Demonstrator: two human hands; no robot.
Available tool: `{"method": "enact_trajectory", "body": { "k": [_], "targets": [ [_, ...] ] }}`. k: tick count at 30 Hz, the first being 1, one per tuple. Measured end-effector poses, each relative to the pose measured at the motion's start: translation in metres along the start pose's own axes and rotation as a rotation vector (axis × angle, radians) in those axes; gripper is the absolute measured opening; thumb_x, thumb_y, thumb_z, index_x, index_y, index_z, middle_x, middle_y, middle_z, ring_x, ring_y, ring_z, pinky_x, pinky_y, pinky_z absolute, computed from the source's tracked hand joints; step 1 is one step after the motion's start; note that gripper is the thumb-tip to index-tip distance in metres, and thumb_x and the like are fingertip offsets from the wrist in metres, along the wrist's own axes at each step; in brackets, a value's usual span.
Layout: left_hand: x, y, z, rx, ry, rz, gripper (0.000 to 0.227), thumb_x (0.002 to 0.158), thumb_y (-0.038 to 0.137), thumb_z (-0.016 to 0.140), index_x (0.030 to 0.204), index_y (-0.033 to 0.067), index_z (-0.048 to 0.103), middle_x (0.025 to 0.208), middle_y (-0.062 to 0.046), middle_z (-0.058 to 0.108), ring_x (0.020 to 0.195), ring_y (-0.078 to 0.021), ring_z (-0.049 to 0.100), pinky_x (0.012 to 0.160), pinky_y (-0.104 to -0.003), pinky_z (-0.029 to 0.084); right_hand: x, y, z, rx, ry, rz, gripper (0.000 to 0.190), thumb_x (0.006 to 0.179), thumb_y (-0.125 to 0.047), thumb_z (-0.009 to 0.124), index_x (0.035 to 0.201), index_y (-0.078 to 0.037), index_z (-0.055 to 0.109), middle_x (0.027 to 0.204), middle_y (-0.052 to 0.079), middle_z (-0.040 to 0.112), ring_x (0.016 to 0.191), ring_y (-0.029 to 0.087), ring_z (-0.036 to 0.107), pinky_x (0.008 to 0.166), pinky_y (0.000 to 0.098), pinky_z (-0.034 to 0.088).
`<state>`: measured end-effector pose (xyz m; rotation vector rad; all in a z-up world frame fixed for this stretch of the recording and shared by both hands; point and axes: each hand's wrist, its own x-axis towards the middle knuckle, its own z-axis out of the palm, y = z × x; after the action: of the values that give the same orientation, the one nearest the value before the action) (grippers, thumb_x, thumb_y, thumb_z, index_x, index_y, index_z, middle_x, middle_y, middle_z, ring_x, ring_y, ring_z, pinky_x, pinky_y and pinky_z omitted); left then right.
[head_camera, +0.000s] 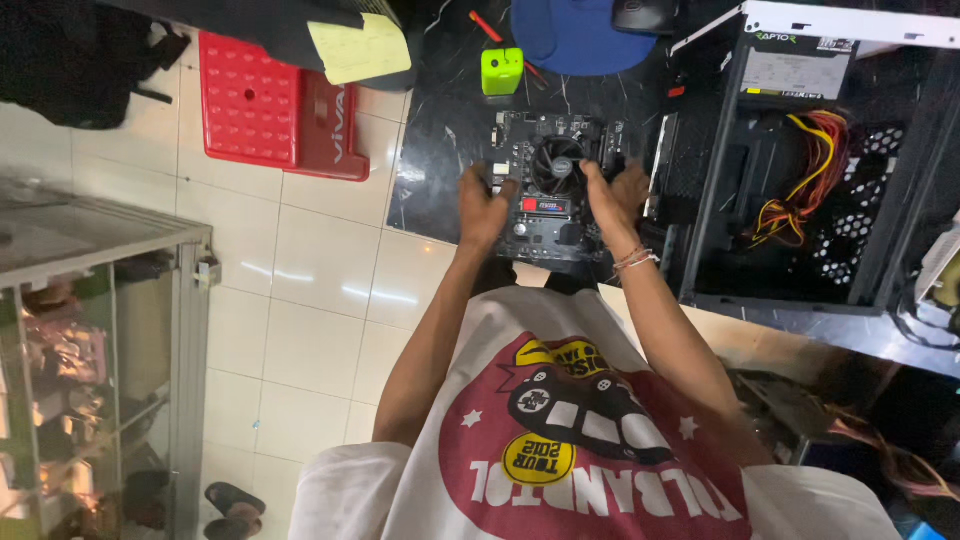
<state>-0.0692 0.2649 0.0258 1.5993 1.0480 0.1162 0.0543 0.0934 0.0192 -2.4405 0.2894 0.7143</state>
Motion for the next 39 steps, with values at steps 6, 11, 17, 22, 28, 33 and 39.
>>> {"method": "enact_trajectory", "body": {
  "k": [6,11,17,22,28,33,39],
  "targets": [
    [0.019,0.0,0.002,0.076,-0.056,-0.019,0.077,0.072,0.028,0.095,0.136,-0.0002,0.062,0.123,-0.026,0.066,0.125,-0.0453,0.066,0.11,-0.05,0.053,-0.008,-0.005,-0.007,0.229,0.006,0.012,0.095,0.086,-0.063,0.087,0.148,0.003,0.055,0.142,0.029,0.058,0.142,0.046,0.053,0.117,0.0538,0.045],
    [0.028,0.005,0.002,0.254,-0.064,-0.026,0.068,0.068,0.023,0.093,0.13,0.0072,0.07,0.117,-0.018,0.069,0.121,-0.0413,0.069,0.108,-0.046,0.055,0.002,-0.007,-0.01,0.339,-0.022,0.125,0.096,0.077,-0.065,0.093,0.146,-0.008,0.057,0.139,0.019,0.068,0.134,0.037,0.064,0.103,0.0525,0.058],
    [0.023,-0.001,-0.018,0.032,-0.106,0.083,0.064,0.071,-0.007,0.084,0.13,-0.0118,0.061,0.109,-0.036,0.074,0.105,-0.0493,0.075,0.083,-0.049,0.062,-0.017,-0.004,-0.022,0.383,-0.117,0.111,0.093,0.08,-0.063,0.092,0.143,-0.005,0.054,0.131,0.02,0.067,0.128,0.037,0.066,0.097,0.0522,0.057],
    [-0.016,0.034,-0.05,-0.036,-0.152,-0.019,0.08,0.071,-0.003,0.083,0.146,-0.0033,0.055,0.115,-0.02,0.07,0.102,-0.0312,0.071,0.085,-0.042,0.059,-0.083,-0.024,-0.091,0.387,-0.099,-0.067,0.087,0.085,-0.047,0.095,0.138,0.008,0.052,0.11,0.012,0.065,0.102,0.022,0.066,0.084,0.0377,0.055],
    [-0.064,0.132,-0.02,-0.002,-0.194,0.112,0.067,0.077,-0.001,0.078,0.142,0.0031,0.063,0.117,-0.015,0.071,0.101,-0.0262,0.071,0.077,-0.033,0.061,-0.085,-0.005,-0.174,0.705,-0.125,-0.262,0.075,0.086,-0.024,0.096,0.132,0.0,0.042,0.107,0.002,0.052,0.098,0.012,0.058,0.084,0.023,0.051],
    [-0.098,0.171,0.069,0.009,-0.229,0.274,0.065,0.071,0.009,0.092,0.133,0.0029,0.069,0.112,-0.016,0.07,0.095,-0.032,0.073,0.08,-0.044,0.059,-0.025,0.072,-0.254,0.964,-0.109,-0.369,0.067,0.082,-0.012,0.094,0.127,-0.013,0.045,0.102,0.001,0.065,0.086,0.012,0.069,0.075,0.0239,0.059],
    [-0.118,0.166,0.182,-0.013,-0.253,0.182,0.066,0.072,0.013,0.086,0.136,0.007,0.071,0.116,-0.012,0.073,0.105,-0.0284,0.075,0.091,-0.04,0.059,-0.01,0.112,-0.332,1.012,-0.151,-0.342,0.047,0.077,-0.013,0.086,0.116,-0.011,0.06,0.094,0.001,0.064,0.081,0.012,0.067,0.066,0.0258,0.055]
  ]
}}
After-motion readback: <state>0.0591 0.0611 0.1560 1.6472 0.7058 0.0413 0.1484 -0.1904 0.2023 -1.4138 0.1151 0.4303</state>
